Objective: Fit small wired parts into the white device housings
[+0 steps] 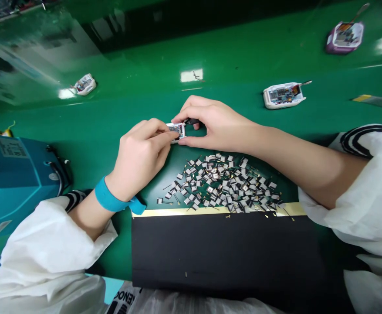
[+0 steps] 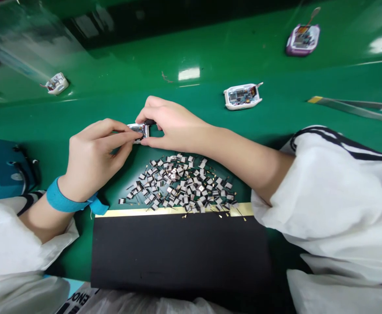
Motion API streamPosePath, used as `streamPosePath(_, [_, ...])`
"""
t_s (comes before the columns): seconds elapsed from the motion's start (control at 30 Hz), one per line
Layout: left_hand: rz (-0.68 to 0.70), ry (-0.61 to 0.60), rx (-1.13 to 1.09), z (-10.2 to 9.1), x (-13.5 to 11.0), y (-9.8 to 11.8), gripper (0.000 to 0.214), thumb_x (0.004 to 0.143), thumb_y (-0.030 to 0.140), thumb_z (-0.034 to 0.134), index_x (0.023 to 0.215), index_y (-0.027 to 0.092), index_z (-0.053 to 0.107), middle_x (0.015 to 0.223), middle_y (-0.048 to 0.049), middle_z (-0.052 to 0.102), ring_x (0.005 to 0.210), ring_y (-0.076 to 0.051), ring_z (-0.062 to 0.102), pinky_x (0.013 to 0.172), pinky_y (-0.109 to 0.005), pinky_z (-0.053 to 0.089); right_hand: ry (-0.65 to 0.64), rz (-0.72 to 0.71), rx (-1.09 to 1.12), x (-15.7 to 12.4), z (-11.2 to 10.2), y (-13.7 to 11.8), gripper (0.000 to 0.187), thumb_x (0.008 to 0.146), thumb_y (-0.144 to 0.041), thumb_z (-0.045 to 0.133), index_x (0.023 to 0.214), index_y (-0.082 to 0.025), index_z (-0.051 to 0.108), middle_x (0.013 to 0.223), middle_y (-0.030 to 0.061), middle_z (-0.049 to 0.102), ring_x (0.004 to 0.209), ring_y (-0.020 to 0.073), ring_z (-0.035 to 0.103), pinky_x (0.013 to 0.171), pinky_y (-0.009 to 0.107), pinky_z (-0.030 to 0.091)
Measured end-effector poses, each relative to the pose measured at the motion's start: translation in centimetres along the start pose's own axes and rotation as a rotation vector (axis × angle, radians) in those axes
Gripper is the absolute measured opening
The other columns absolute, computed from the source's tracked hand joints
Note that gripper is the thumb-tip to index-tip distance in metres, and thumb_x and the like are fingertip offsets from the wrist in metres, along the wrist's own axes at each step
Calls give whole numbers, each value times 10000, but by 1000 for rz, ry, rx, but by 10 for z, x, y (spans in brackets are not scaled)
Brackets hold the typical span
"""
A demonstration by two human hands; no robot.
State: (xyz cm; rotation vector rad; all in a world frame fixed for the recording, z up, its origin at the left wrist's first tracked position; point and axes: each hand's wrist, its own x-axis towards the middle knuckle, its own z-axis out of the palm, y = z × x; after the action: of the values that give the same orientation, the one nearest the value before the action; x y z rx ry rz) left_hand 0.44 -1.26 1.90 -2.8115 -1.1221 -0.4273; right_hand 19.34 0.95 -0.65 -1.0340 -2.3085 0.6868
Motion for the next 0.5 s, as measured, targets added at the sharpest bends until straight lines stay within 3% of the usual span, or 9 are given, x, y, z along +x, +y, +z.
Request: streamPosePath(0.5, [40,27,57,3,0,-1,265,880,220,370,897,194,633,837,-22,570,737,-125,508,649,-238,404,17,-2,11,0,-1,-1,340,739,-382,614,981,-146,572,938,36,515,706,121,498,631,256,431])
